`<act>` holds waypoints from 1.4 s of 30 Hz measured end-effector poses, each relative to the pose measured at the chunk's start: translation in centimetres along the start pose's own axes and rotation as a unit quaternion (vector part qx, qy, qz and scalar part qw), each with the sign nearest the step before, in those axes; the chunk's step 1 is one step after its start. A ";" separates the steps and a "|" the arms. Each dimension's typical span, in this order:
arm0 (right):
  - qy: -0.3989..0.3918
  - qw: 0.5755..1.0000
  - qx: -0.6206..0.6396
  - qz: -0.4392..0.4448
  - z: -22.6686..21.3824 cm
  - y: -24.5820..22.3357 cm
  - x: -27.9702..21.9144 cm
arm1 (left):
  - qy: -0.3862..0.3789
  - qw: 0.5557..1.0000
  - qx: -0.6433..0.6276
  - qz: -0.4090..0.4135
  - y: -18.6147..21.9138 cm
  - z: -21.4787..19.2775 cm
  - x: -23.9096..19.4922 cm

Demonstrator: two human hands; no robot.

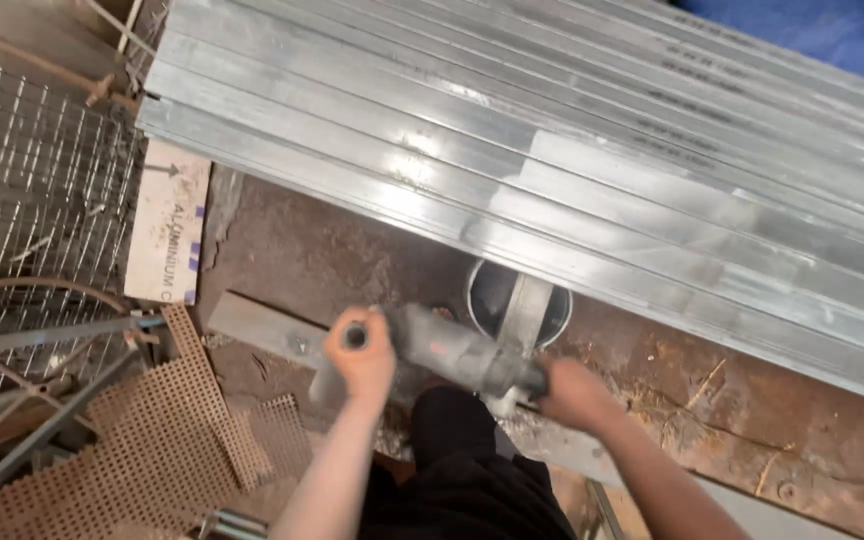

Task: Polishing the surface of aluminum profiles using a hand-held power sander to achieve a smooth finish.

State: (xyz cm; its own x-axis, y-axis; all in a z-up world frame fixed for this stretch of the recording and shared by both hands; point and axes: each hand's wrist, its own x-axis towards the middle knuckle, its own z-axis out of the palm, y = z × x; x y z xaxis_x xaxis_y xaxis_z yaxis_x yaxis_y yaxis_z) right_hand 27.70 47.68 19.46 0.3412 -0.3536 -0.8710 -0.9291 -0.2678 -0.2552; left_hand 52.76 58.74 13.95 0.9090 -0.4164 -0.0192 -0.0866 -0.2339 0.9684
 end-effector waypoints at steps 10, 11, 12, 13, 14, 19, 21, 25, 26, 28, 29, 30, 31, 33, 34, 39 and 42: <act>0.099 0.994 0.002 0.050 -7.9 11.0 5.9 | -0.009 0.999 -0.052 0.002 -2.3 18.1 1.7; 0.075 0.993 -0.009 0.088 -9.2 11.2 5.9 | -0.031 0.996 -0.081 0.001 -2.1 19.8 1.6; 0.050 0.991 -0.020 0.126 -10.4 11.6 5.9 | -0.054 0.993 -0.109 0.001 -1.9 21.4 1.4; 0.045 0.991 -0.025 0.125 -10.9 12.6 6.2 | -0.049 0.993 -0.106 -0.004 -2.6 23.4 0.9; 0.054 0.986 -0.027 0.155 -11.3 13.8 6.6 | -0.043 0.993 -0.107 -0.001 -3.3 25.5 0.4; 0.112 0.975 -0.076 0.176 -11.1 24.7 12.3 | -0.077 0.987 -0.140 -0.035 -4.4 32.0 0.0; 0.129 0.969 -0.067 0.199 -11.7 27.5 14.1 | -0.076 0.985 -0.146 -0.057 -4.6 33.8 0.1; 0.138 0.964 -0.115 0.196 -11.2 32.4 17.5 | -0.091 0.984 -0.135 -0.073 -6.3 35.7 0.3; 0.128 0.965 -0.115 0.199 -11.3 32.3 17.9 | -0.091 0.984 -0.135 -0.072 -6.9 36.1 0.4; 0.119 0.965 -0.116 0.201 -11.5 32.6 19.0 | -0.088 0.984 -0.138 -0.070 -7.6 36.6 0.7; 0.122 0.963 -0.133 0.201 -11.4 32.7 19.7 | -0.105 0.980 -0.144 -0.092 -7.9 36.5 1.0; 0.125 0.960 -0.149 0.201 -11.3 32.7 20.3 | -0.123 0.974 -0.150 -0.114 -8.0 36.3 1.4; 0.125 0.961 -0.149 0.197 -11.4 31.8 20.8 | -0.120 0.975 -0.148 -0.112 -8.1 36.3 1.9; 0.131 0.963 -0.150 0.183 -11.5 29.9 21.5 | -0.129 0.975 -0.141 -0.117 -8.3 36.2 2.7; 0.128 0.964 -0.151 0.179 -11.6 28.0 21.7 | -0.125 0.975 -0.138 -0.118 -8.3 36.0 3.5; 0.113 0.973 -0.096 0.178 -13.5 16.5 23.8 | -0.038 0.997 -0.062 -0.023 -10.3 34.3 9.3; 0.111 0.983 -0.087 0.117 -13.5 12.5 27.0 | -0.058 0.992 -0.103 -0.036 -10.2 30.8 13.9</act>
State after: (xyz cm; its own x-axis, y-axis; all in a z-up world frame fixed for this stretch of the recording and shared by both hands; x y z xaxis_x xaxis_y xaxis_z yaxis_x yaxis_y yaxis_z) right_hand 27.23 22.67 -1.62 0.1622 -0.6051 -0.7794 -0.9537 -0.2989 0.0336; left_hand 53.74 28.27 -3.82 0.8555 -0.5063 -0.1082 0.0733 -0.0884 0.9934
